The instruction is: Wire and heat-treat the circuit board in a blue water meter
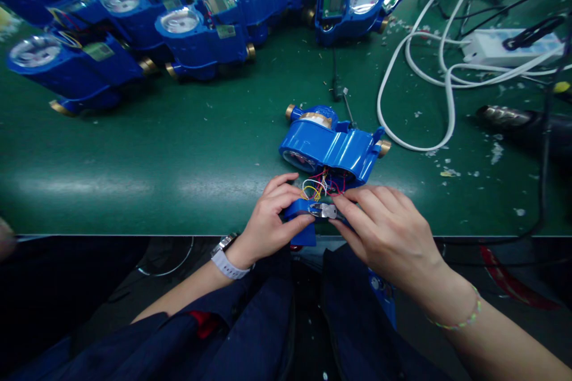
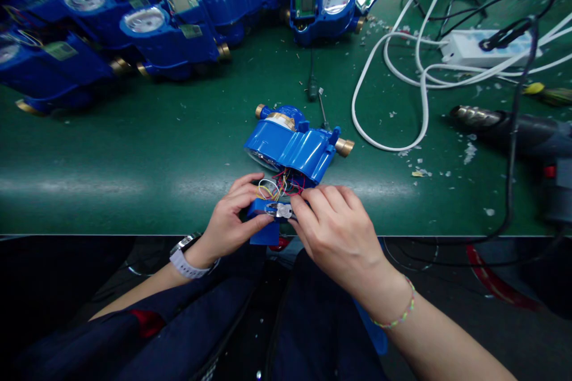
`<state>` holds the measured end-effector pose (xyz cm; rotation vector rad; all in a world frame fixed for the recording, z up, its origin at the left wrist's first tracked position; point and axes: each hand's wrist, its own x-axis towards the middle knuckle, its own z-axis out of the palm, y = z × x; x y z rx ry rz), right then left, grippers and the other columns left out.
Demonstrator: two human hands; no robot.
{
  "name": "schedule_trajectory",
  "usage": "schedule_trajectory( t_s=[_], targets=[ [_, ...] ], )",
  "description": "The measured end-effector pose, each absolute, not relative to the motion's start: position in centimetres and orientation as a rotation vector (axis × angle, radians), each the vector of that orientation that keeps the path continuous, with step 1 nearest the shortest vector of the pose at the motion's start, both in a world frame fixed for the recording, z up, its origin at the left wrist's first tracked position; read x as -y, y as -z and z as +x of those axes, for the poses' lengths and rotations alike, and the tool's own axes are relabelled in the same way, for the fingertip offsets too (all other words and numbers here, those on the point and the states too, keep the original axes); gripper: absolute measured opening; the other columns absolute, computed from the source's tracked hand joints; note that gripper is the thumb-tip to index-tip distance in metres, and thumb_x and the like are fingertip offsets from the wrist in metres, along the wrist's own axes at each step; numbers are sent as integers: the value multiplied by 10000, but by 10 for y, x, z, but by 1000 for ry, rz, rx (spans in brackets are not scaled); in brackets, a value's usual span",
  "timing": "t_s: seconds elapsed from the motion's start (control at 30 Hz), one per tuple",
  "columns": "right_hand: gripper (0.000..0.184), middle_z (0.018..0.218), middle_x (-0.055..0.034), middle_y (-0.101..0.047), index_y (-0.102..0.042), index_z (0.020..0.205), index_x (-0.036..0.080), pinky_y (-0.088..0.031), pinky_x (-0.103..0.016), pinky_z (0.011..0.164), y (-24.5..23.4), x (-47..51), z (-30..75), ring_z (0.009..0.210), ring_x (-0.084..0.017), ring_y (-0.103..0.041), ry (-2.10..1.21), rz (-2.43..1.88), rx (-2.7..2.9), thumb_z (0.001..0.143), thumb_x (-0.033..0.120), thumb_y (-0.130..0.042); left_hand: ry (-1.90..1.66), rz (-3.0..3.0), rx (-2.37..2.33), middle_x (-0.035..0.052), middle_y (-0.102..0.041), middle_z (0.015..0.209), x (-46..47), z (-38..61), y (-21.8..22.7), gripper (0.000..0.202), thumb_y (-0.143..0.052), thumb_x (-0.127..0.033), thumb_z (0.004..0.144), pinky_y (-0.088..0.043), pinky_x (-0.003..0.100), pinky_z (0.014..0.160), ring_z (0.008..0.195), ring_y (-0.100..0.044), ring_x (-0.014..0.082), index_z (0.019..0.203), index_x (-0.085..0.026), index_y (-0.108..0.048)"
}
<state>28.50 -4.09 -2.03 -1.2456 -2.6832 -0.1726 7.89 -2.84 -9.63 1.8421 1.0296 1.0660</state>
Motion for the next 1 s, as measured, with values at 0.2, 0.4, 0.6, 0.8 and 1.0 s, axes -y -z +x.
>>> schedule_trajectory(
  t_s=[0.2, 0.4, 0.6, 0.8, 1.0],
  targets=[
    [162, 951, -100, -643, -651, 1021, 113, -411, -346, 741, 26, 41, 286, 842, -244, -559, 23, -1287, 2649, 906, 226, -630, -1065, 1847, -1032, 75, -703, 967, 29, 78, 98, 154, -708, -260, 805, -411, 537, 1031, 1228, -509, 280, 934, -182, -675],
    [173, 918, -100, -642, -660, 1007, 105, -404, -350, 717, 27, 40, 285, 815, -253, -559, 71, -1302, 2670, 888, 230, -664, -1075, 1863, -1026, 81, -706, 960, 28, 78, 96, 151, -713, -251, 799, -418, 529, 1024, 1213, -521, 286, 926, -178, -680],
    [134, 873, -86, -652, -669, 993, 111, -371, -338, 659, 24, 41, 285, 771, -232, -560, 179, -1258, 2694, 932, 208, -600, -1071, 1864, -1034, 78, -704, 962, 28, 78, 97, 170, -709, -258, 803, -411, 540, 1030, 1220, -517, 282, 951, -182, -673],
    [147, 859, -60, -666, -674, 988, 127, -393, -320, 649, 29, 46, 286, 756, -209, -585, 88, -1297, 2625, 940, 250, -610, -1088, 1854, -1043, 78, -700, 960, 28, 79, 98, 160, -710, -251, 800, -429, 544, 1004, 1212, -519, 283, 935, -177, -666],
    [182, 859, -55, -669, -679, 983, 131, -412, -306, 661, 31, 46, 291, 754, -200, -598, 50, -1363, 2535, 975, 266, -557, -1091, 1863, -1036, 78, -701, 949, 28, 80, 98, 145, -713, -246, 801, -428, 539, 1009, 1207, -520, 277, 920, -175, -669]
  ],
)
